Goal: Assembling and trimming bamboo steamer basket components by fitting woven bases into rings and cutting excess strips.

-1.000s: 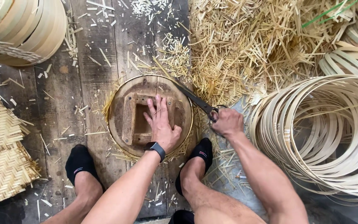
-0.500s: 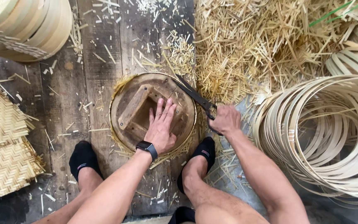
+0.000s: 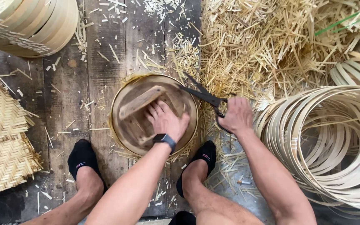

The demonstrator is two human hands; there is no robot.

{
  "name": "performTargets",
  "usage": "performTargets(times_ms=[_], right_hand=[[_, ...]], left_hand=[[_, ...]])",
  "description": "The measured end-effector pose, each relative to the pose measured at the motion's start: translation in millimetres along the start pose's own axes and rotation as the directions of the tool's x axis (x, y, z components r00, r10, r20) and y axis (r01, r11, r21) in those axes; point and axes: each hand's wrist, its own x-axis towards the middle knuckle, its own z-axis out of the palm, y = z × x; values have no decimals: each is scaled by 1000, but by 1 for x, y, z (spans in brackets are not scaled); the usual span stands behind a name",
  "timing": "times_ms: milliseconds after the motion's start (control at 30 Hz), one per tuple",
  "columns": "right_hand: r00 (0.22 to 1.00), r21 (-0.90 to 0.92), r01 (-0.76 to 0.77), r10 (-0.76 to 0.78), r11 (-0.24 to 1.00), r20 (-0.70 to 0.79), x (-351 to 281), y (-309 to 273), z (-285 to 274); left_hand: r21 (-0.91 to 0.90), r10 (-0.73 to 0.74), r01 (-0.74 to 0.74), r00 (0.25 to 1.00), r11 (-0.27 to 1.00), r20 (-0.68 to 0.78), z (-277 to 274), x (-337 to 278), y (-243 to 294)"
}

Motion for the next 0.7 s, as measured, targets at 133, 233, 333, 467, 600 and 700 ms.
performTargets(times_ms=[133, 233, 333, 467, 600, 700], right_hand=[[998, -79, 69, -69, 994, -2, 7, -20, 7], [996, -69, 84, -84, 994, 0, 6, -15, 28], [998, -56, 56, -54, 997, 31, 6, -19, 21], [988, -80, 122, -128, 989, -81, 5, -33, 0], [992, -132, 122, -116, 984, 57, 20, -40, 2], [977, -133, 85, -56, 988, 207, 18, -23, 2]], left_hand=[[219, 269, -290, 956, 931, 120, -1, -20, -29], [216, 331, -353, 935, 911, 130, -5, -22, -36], [207, 348, -372, 926, 905, 146, -8, -18, -35], [221, 322, -366, 923, 904, 211, -4, -20, -37], [203, 334, -375, 919, 904, 209, -10, -21, -36], [227, 336, -388, 911, 893, 239, -11, -18, -43]])
